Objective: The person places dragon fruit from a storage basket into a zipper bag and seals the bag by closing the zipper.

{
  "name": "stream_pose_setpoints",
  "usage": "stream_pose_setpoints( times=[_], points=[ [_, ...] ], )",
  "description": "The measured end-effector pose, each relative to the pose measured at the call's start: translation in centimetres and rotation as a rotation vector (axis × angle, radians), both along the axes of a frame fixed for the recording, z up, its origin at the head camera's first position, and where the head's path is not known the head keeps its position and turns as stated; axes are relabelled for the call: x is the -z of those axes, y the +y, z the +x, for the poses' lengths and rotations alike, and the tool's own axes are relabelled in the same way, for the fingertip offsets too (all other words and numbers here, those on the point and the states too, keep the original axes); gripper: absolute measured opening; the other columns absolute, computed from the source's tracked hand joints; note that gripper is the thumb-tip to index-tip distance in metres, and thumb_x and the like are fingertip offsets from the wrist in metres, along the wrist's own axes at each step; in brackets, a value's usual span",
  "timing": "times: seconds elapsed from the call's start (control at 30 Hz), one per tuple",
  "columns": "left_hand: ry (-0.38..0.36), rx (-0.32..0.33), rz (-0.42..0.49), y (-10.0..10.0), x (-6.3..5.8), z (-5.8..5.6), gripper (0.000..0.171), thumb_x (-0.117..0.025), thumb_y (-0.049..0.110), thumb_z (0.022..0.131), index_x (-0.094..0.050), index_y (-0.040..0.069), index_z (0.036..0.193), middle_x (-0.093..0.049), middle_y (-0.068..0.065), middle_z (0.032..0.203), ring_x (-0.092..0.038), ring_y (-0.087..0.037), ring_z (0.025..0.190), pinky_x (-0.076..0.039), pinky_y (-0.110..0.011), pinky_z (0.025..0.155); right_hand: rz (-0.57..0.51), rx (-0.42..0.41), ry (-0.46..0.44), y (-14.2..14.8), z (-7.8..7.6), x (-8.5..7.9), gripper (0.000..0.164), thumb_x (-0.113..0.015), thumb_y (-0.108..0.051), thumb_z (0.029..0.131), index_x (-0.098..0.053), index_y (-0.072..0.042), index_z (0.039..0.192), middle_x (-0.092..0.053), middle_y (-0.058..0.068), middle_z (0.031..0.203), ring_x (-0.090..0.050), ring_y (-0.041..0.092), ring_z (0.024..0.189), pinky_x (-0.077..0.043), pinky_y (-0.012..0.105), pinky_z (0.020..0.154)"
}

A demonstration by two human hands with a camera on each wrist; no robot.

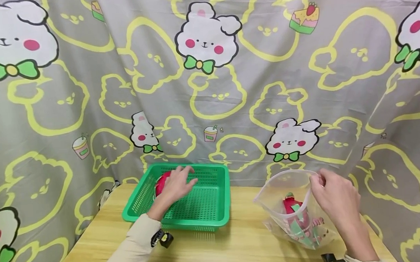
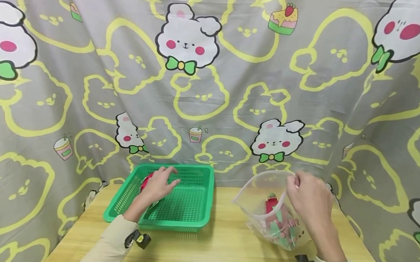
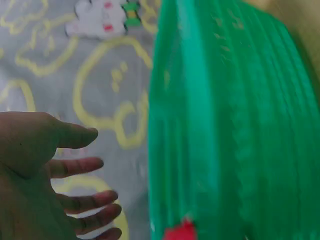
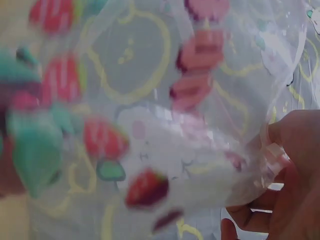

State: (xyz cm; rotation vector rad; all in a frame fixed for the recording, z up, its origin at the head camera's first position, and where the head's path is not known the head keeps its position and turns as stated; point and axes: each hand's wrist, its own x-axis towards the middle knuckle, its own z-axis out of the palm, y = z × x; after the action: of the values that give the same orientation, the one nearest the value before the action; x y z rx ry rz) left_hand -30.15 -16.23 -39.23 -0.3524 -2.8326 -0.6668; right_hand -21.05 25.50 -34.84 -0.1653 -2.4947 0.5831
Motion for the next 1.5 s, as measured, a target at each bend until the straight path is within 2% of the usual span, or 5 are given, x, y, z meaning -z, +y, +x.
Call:
stream_pose_setpoints(
  times=[0.33, 0.53, 0.83, 1.2, 1.5],
  points=[
    [-0.196, -0.253, -0.049, -5.4, 3.7, -1.2, 0.088, -0.076, 0.040, 0.092, -0.030, 0.004, 0.158, -0.039, -0.039, 0.138, -0.043, -0.058, 0.122, -0.047, -0.070, 0.088, -0.092, 0.114, -0.019, 0.3, 2.2, 1.2, 0.029, -0.046, -0.022, 0.094, -0.042, -0.015, 0.066, -0.039, 0.004, 0.061, -0.041, 0.029, 0.061, -0.024, 0.038, 0.052],
    [-0.203, -0.332, -0.008, -6.8, 4.6, -1.5, 0.096, -0.082, 0.035, 0.088, -0.027, 0.000, 0.158, -0.029, -0.042, 0.142, -0.034, -0.061, 0.128, -0.039, -0.075, 0.095, -0.114, 0.114, -0.001, 0.5, 2.9, 1.3, 0.027, -0.049, -0.020, 0.092, -0.044, -0.015, 0.066, -0.040, 0.005, 0.062, -0.042, 0.029, 0.063, -0.025, 0.038, 0.055],
    [-0.250, -0.177, 0.214, -8.0, 6.2, -0.6, 0.096, -0.087, 0.016, 0.084, -0.023, -0.002, 0.153, -0.039, -0.042, 0.133, -0.050, -0.058, 0.118, -0.048, -0.067, 0.093, -0.135, 0.094, 0.002, 0.8, 3.3, 1.8, 0.026, -0.051, -0.018, 0.091, -0.046, -0.016, 0.066, -0.042, 0.003, 0.059, -0.041, 0.026, 0.061, -0.026, 0.037, 0.055],
    [-0.270, -0.175, 0.291, -7.9, 7.0, -1.0, 0.107, -0.092, 0.003, 0.073, -0.020, 0.002, 0.152, -0.020, -0.049, 0.140, -0.053, -0.061, 0.109, -0.053, -0.062, 0.084, -0.168, 0.074, -0.016, 1.8, 2.7, 2.6, 0.027, -0.051, -0.018, 0.094, -0.048, -0.015, 0.067, -0.044, 0.000, 0.059, -0.040, 0.021, 0.059, -0.026, 0.034, 0.057],
    [-0.280, -0.197, 0.316, -8.4, 7.4, -1.8, 0.112, -0.091, 0.013, 0.075, -0.016, -0.005, 0.156, -0.042, -0.045, 0.133, -0.050, -0.056, 0.120, -0.050, -0.062, 0.092, -0.189, 0.049, 0.008, 1.7, 2.4, 2.8, 0.029, -0.053, -0.019, 0.095, -0.049, -0.016, 0.067, -0.051, 0.000, 0.064, -0.041, 0.020, 0.060, -0.028, 0.033, 0.057]
  ],
)
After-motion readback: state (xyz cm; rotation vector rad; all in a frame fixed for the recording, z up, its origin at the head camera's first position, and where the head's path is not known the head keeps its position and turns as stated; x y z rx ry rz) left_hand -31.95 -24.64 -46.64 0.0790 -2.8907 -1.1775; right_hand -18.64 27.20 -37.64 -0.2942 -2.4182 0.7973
